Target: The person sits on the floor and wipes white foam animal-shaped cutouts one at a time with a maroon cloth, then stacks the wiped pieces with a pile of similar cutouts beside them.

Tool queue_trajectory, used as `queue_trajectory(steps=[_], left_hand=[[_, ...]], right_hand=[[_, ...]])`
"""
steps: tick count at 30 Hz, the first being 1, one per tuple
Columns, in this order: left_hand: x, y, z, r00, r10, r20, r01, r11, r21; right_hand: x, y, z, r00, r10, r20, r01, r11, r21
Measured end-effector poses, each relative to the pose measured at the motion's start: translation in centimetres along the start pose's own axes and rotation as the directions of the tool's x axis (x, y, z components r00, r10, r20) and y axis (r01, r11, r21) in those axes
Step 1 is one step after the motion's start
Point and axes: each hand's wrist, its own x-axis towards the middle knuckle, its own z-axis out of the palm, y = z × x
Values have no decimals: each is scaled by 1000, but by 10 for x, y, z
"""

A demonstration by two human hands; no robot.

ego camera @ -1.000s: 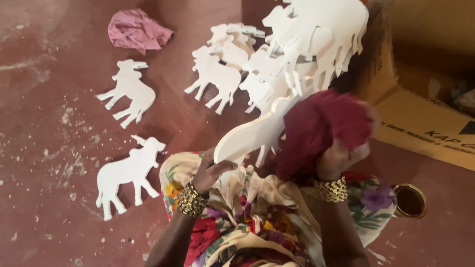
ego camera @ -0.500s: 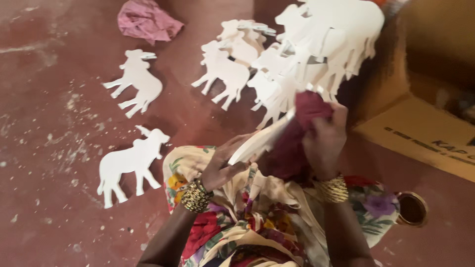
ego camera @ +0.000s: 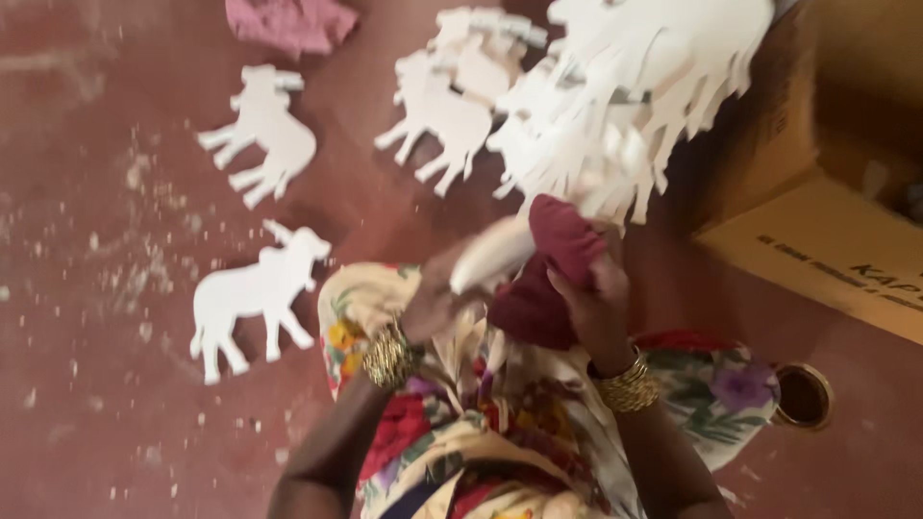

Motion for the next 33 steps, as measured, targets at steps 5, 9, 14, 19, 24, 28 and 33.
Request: queue_trajectory(steps=[5,9,14,19,24,28,33], left_hand=[[2,-16,-43,962,-69,-264,-63,884,-463],[14,-61,-75,858,-302,-416,-126,661,-740],[3,-129,-82,683,-421,-597,-271,612,-743],[-33,-133,-102,698,-437,-567,-75,743,-665],[-25,-124,-124,671,-373,-641,7,867,-498],[-8,-137,-134,620,-442,-648,-367,567,-738],[-3,-158,-145,671,-332,-663,-437,545,-715]], right_hand=[[-74,45,18,814,306,493,-336,942,-29],[-116,104,34,728,-184,661,266,964,-25],[-115,158,34,790,202,579,57,916,-397],[-105,139,45,919,80,386,245,651,-719],[-68,138,62,800,-156,579,593,347,-726],[-64,172,60,750,400,527,286,522,-803],[-58,198,51,856,367,364,-112,820,-562]])
